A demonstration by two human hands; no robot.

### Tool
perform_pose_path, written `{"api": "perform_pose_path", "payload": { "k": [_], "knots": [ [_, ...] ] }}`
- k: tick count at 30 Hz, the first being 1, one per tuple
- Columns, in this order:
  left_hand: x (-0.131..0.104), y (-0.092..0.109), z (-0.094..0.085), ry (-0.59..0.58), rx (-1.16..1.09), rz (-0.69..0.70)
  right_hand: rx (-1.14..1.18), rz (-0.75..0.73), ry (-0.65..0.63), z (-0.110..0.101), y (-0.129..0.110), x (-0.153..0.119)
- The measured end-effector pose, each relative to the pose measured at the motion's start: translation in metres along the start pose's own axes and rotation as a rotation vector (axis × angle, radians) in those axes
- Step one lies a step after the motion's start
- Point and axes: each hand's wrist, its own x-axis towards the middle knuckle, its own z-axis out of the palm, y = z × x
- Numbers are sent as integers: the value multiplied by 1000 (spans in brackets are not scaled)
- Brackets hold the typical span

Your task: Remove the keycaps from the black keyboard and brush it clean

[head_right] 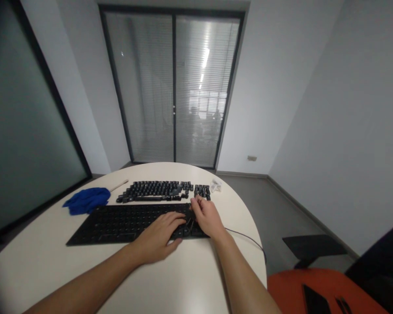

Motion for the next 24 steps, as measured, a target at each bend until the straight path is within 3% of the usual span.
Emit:
{"api": "perform_pose_path", "payload": {
  "k": [9, 24],
  "knots": [
    [2, 1, 0, 13, 10, -17, -172, -123, 0, 5, -13, -4],
    [2, 2, 1, 33, -11, -26, -131, -66, 17, 6, -11, -3]
  ]
}}
